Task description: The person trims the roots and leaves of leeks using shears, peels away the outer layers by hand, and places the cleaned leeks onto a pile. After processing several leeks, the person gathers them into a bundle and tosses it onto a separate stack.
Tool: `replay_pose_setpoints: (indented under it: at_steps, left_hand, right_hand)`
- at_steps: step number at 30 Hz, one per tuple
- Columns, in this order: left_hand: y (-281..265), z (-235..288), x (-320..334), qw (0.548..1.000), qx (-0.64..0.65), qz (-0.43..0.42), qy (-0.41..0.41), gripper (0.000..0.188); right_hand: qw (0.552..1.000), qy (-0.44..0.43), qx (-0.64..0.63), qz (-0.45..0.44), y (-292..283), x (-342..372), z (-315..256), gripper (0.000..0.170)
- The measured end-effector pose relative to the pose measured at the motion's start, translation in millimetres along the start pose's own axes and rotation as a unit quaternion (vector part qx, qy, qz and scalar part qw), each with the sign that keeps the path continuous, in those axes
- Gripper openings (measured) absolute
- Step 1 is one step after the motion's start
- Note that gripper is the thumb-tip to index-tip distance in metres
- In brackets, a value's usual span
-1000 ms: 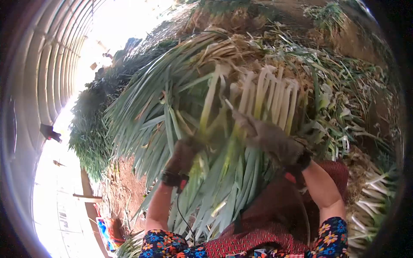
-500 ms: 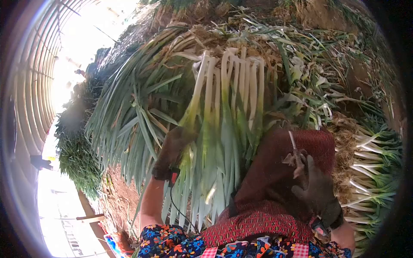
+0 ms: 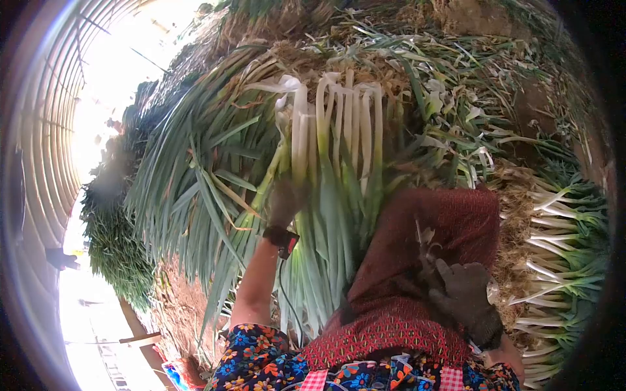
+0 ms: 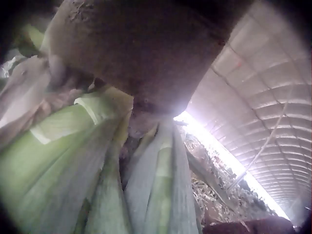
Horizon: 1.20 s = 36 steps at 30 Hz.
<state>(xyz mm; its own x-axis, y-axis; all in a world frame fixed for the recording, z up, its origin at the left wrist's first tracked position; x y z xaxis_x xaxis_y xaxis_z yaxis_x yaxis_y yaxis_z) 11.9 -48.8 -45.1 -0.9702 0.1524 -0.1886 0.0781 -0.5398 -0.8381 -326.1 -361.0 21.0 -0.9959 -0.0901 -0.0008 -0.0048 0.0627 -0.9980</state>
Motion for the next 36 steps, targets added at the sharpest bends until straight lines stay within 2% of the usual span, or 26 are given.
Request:
replay_pose_setpoints:
  at_steps: [3,5,6,8,9,11,15,18,20,22,23,25,28,31,32,34,36]
  left_hand:
    - [9,-10,-11,0.991,-0.080,-0.048,-0.093,0.069]
    - [21,-23,-15,0.993,-0.091,-0.044,-0.059,0.068]
    - [23,-27,-17,0.994,-0.098,-0.040,-0.041,0.067]
    - [6,-2,-18,0.994,-0.051,-0.066,-0.072,0.061]
    - [0,12,-20,0.993,-0.027,-0.081,-0.085,0.058]
    - [-7,24,-19,0.977,0.143,-0.144,-0.060,0.050]
    - [2,-6,-22,0.919,0.346,-0.181,-0.057,0.033]
    - [-8,15,-11,0.945,0.272,-0.174,0.051,0.037]
    - [-3,5,-3,0.906,0.381,-0.175,-0.059,0.033]
    - [7,-3,8,0.831,0.507,-0.176,-0.146,0.029]
    - [8,-3,13,0.811,0.535,-0.182,-0.153,0.028]
    - [-17,44,31,0.768,0.588,-0.191,-0.167,0.026]
    - [-27,35,51,0.747,0.568,-0.246,-0.240,0.029]
    - [-54,51,76,0.750,0.551,-0.271,-0.246,0.026]
    - [-63,48,82,0.772,0.538,-0.263,-0.213,0.026]
    - [-81,44,101,0.811,0.511,-0.245,-0.146,0.030]
    - [-95,38,128,0.772,0.539,-0.228,-0.248,0.031]
  right_hand:
    - [0.999,0.008,0.016,0.041,3,-3,-1,0.054]
    - [0.998,0.019,0.014,0.061,3,-10,0,0.048]
    - [0.999,0.019,-0.005,0.034,6,-16,-1,0.046]
    - [0.999,0.025,-0.039,-0.016,9,-28,-1,0.041]
    - [0.999,0.022,-0.044,0.006,8,-28,1,0.039]
    - [0.997,0.012,-0.055,0.049,8,-29,3,0.036]
    - [0.997,0.020,-0.073,0.029,-1,-35,3,0.033]
    - [0.996,0.016,-0.080,0.030,15,-41,7,0.031]
    - [0.995,0.019,-0.081,0.047,25,-41,8,0.031]
    - [0.994,0.022,-0.101,0.038,25,-41,10,0.032]
    - [0.993,0.021,-0.111,0.035,23,-42,12,0.032]
    - [0.990,0.020,-0.132,0.036,19,-40,15,0.033]
    - [0.987,0.013,-0.161,-0.003,17,-41,19,0.036]
    - [0.979,0.005,-0.202,-0.040,6,-56,25,0.040]
    - [0.975,0.002,-0.217,-0.049,1,-65,26,0.041]
    - [0.984,-0.027,-0.173,0.008,-20,-83,23,0.045]
    - [0.985,-0.052,-0.158,0.038,-36,-106,19,0.051]
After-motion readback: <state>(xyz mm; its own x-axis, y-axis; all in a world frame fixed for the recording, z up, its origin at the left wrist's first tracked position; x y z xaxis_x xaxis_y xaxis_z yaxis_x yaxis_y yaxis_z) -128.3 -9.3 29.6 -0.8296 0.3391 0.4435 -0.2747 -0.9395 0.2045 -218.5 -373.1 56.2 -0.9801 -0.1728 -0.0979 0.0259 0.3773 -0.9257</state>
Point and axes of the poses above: each hand's wrist, its own x-axis away from the middle knuckle, its own y-axis out of the palm, z = x × y, the point moved 10 cm from there along -x, towards the middle knuckle, and after that the axes turned 11 degrees about x, right-handed, at the moved point
